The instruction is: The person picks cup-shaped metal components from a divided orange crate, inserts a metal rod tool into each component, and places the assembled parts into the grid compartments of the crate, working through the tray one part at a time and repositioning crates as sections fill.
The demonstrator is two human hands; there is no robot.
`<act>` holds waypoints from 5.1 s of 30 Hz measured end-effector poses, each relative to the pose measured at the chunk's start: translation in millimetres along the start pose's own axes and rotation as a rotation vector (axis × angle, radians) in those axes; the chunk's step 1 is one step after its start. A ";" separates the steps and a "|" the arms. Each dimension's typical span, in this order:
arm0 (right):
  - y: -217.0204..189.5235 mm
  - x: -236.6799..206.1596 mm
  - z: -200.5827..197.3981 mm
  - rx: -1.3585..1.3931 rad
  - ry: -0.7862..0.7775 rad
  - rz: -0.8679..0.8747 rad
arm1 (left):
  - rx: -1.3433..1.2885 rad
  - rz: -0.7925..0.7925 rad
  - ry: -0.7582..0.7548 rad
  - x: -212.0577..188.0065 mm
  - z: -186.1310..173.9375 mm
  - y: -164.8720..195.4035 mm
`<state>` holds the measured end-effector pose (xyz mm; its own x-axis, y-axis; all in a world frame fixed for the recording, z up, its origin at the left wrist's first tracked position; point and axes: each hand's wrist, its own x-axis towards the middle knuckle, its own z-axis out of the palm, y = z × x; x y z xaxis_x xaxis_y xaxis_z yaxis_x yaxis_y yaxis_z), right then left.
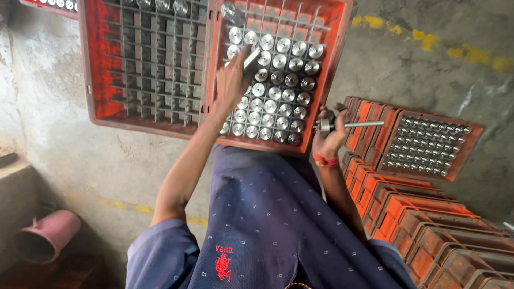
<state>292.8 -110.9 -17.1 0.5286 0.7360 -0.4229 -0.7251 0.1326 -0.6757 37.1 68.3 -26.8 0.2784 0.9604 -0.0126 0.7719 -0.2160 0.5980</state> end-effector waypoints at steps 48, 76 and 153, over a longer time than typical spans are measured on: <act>40.9 -88.3 2.3 -0.284 0.182 0.051 | 0.294 -0.028 0.333 97.7 -114.1 -118.7; 33.3 -106.6 91.1 -0.265 -0.300 0.218 | -0.364 -0.282 -0.242 -187.6 -45.5 93.5; 54.7 -121.2 107.0 -0.308 -0.287 0.254 | -0.664 -0.495 -0.315 -215.7 -57.1 0.0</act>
<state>141.9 -121.9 61.8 0.1775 0.8789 -0.4428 -0.6282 -0.2452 -0.7384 -55.6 -128.8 21.7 0.2207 0.8021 -0.5549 0.3816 0.4525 0.8060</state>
